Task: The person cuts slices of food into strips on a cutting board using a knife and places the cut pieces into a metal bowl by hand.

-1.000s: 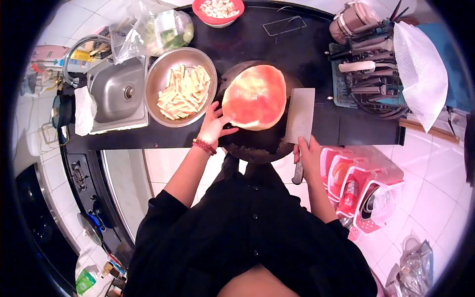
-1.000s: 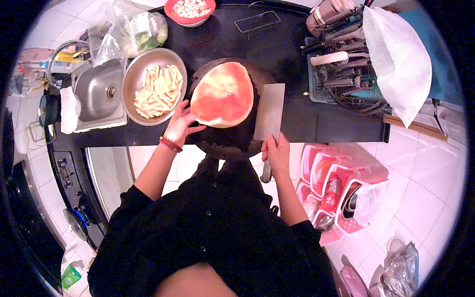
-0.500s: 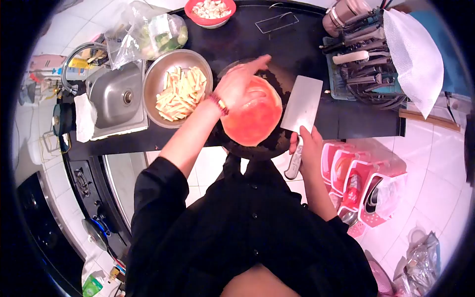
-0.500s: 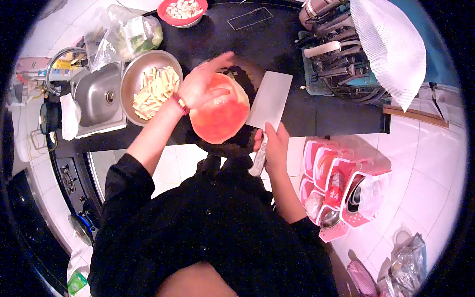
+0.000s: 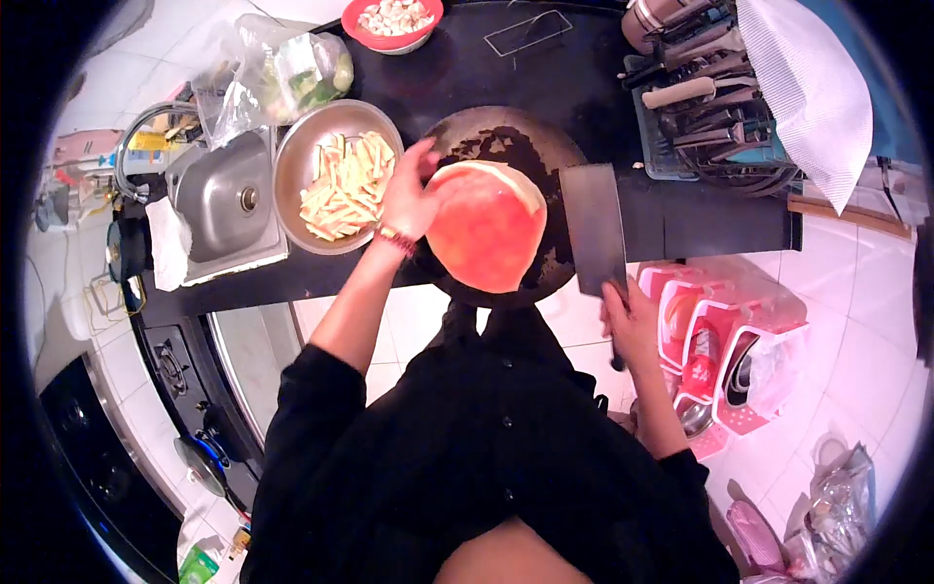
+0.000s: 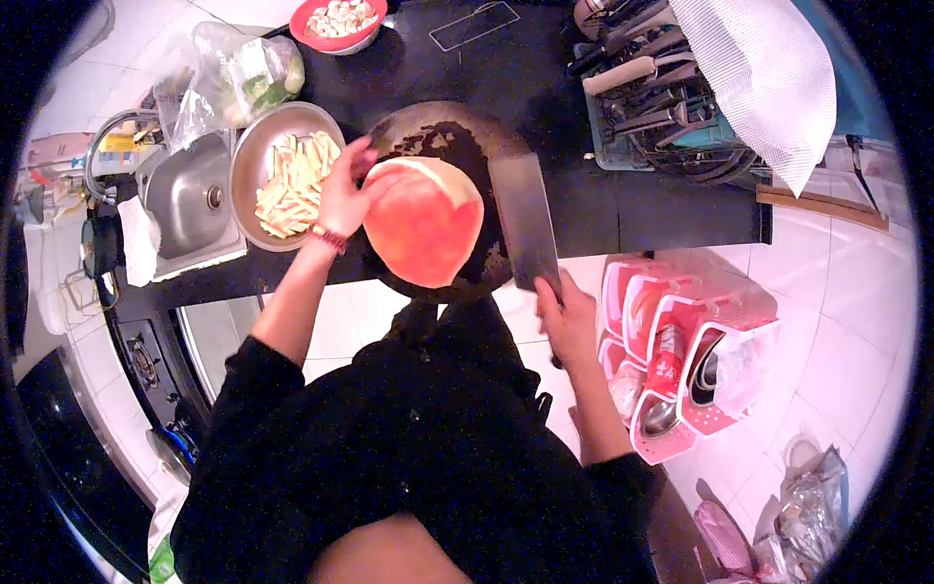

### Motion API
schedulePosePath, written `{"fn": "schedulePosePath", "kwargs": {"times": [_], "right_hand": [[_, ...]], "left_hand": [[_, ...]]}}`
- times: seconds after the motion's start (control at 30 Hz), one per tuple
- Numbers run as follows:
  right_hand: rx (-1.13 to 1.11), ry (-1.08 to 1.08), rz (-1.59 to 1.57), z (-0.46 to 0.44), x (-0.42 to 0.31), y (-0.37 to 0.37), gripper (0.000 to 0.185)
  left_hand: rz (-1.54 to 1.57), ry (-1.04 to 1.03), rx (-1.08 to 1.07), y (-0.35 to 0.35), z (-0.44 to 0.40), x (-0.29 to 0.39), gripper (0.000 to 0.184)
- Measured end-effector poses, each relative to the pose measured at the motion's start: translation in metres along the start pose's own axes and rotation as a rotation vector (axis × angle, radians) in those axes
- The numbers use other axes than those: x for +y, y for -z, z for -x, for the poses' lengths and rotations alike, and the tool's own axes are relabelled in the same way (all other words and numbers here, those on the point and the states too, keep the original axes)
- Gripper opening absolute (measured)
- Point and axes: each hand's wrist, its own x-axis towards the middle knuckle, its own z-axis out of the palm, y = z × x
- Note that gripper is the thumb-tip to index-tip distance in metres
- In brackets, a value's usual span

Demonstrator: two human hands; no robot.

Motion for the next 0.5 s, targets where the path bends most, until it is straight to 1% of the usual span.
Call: {"fn": "schedulePosePath", "kwargs": {"times": [0.07, 0.1, 0.13, 0.2, 0.27, 0.33, 0.37, 0.4, 0.47, 0.5], "right_hand": [[-0.073, 0.002, 0.218, 0.018, 0.025, 0.025, 0.015], [-0.068, 0.135, 0.335, 0.027, 0.039, 0.035, 0.015], [-0.078, 0.132, 0.343, 0.032, 0.039, 0.037, 0.015], [-0.114, 0.284, 0.589, 0.042, 0.031, 0.044, 0.017], [-0.149, 0.253, 0.549, 0.045, 0.024, 0.037, 0.019], [-0.131, 0.309, 0.531, 0.044, 0.032, 0.028, 0.019], [-0.169, 0.246, 0.586, 0.042, 0.032, 0.025, 0.019], [-0.179, 0.247, 0.591, 0.038, 0.032, 0.021, 0.019], [-0.170, 0.339, 0.558, 0.033, 0.032, 0.015, 0.019], [-0.182, 0.337, 0.574, 0.031, 0.033, 0.014, 0.019]], "left_hand": [[0.209, 0.228, -0.054, -0.003, 0.033, -0.053, 0.072], [0.155, 0.271, -0.104, -0.005, 0.052, -0.063, 0.069], [0.103, 0.313, -0.156, -0.005, 0.071, -0.061, 0.067], [0.346, 0.558, -0.147, -0.010, 0.098, -0.041, 0.054], [0.562, 0.864, -0.169, -0.017, 0.111, -0.030, 0.048], [0.927, 1.073, -0.288, -0.021, 0.124, -0.021, 0.045], [0.960, 1.078, -0.379, -0.025, 0.130, -0.013, 0.044], [1.003, 1.070, -0.428, -0.029, 0.132, -0.004, 0.043], [0.891, 0.993, -0.465, -0.037, 0.133, 0.009, 0.039], [0.897, 1.000, -0.460, -0.043, 0.135, 0.003, 0.039]]}}
